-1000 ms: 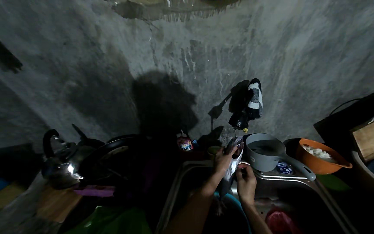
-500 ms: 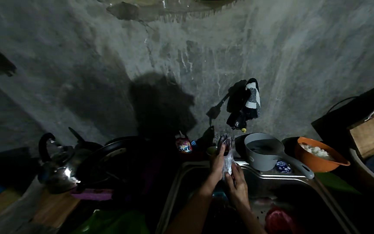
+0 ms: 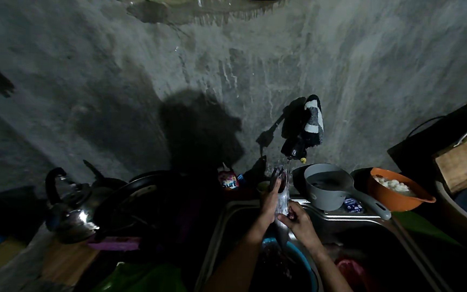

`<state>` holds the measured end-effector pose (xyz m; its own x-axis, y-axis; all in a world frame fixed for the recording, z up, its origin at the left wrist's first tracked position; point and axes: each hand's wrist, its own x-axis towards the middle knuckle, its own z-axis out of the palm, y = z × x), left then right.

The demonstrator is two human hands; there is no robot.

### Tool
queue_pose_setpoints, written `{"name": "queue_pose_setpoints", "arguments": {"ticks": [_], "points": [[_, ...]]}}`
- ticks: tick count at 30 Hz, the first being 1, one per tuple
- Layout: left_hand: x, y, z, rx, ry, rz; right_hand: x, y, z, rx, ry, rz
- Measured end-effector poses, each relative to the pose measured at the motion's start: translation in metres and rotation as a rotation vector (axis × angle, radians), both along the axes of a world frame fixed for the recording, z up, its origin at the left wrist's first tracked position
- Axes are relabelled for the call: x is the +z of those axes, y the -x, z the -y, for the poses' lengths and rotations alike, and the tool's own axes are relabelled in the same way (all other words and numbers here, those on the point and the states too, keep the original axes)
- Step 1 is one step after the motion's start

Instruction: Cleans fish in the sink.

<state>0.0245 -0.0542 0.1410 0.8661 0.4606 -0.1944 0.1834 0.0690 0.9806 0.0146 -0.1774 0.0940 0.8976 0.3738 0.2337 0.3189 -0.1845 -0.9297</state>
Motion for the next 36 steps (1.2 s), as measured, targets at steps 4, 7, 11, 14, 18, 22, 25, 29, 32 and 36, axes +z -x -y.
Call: {"name": "queue_pose_setpoints", "arguments": {"ticks": [4,7,11,14,18,22,25,29,32,36], "points": [[-0.005,-0.003,-0.001,-0.016,-0.066,0.006,0.003,0.004,0.002,0.012,0.061,-0.103],[-0.006,-0.002,0.000,-0.027,-0.099,0.016,0.011,0.006,0.006,0.060,0.153,-0.210],[-0.012,-0.001,0.002,-0.035,-0.116,0.011,0.012,0.013,0.012,0.033,0.186,-0.203],[-0.017,-0.001,0.002,-0.044,-0.123,-0.003,0.000,0.025,0.014,-0.108,0.072,-0.117],[-0.019,0.002,-0.005,-0.047,-0.093,-0.094,-0.017,0.038,0.023,-0.236,-0.225,-0.127],[-0.014,0.008,-0.001,-0.060,-0.092,-0.137,-0.023,0.049,0.033,-0.185,-0.401,-0.267],[-0.015,0.007,0.003,-0.060,-0.090,-0.121,-0.022,0.059,0.040,-0.204,-0.386,-0.288],[-0.015,0.011,0.009,-0.097,-0.090,-0.133,-0.019,0.064,0.050,-0.216,-0.395,-0.276],[-0.017,0.010,0.013,-0.080,-0.084,-0.125,-0.014,0.066,0.058,-0.222,-0.385,-0.281],[-0.019,0.010,0.017,-0.086,-0.068,-0.111,-0.016,0.072,0.069,-0.213,-0.433,-0.343]]}}
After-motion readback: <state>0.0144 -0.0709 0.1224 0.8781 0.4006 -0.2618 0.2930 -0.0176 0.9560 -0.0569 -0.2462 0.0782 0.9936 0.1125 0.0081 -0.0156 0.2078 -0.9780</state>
